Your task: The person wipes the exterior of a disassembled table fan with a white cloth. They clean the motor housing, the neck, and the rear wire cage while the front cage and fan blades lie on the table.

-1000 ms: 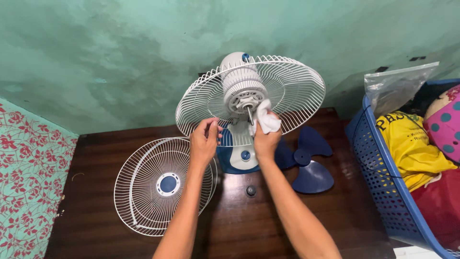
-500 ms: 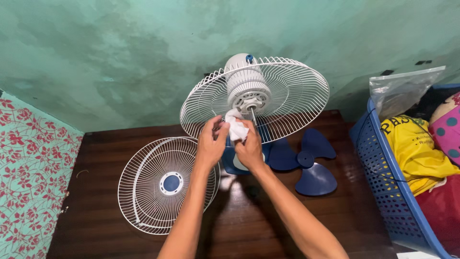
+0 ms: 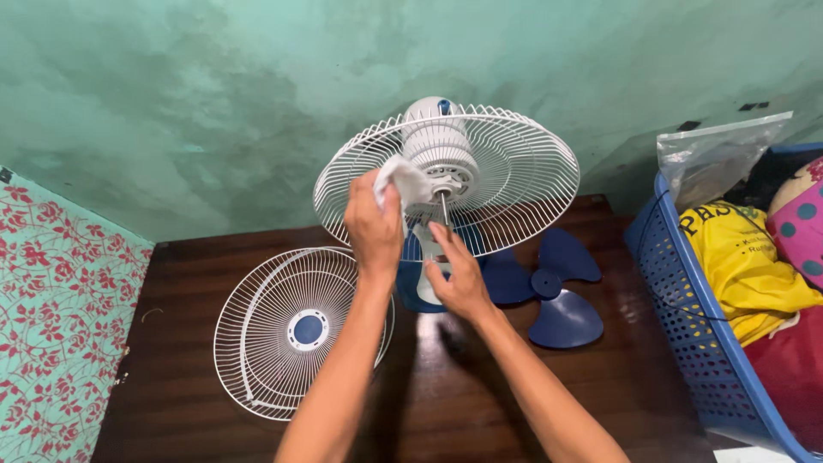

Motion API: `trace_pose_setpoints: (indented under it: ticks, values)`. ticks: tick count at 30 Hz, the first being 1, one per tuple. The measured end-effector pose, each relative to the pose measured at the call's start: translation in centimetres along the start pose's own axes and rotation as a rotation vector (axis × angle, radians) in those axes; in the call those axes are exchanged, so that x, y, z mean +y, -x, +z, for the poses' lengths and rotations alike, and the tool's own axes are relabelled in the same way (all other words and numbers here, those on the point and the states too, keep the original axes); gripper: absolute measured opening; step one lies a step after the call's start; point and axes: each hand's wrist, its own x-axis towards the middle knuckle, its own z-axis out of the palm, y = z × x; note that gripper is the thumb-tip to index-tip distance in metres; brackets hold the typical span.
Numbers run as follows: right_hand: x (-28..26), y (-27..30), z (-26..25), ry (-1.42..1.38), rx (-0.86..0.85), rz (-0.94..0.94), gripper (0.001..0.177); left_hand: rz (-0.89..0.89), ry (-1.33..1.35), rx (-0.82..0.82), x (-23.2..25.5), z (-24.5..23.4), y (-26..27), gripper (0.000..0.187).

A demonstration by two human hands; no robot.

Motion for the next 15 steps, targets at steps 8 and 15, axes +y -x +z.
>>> trace_pose_setpoints:
  ticks: [8, 15]
  values:
    - [-0.5, -0.4, -2.7, 0.073, 0.133, -0.033, 0.044, -0.049, -0.182, -0.180, -2.8, 1.1, 3.5, 0.024]
    - [-0.9, -0.8, -3.4, 0.124, 0.179, -0.054, 0.036, -0.147, -0.123, -0.095, -3.9, 1.9, 2.2, 0.021]
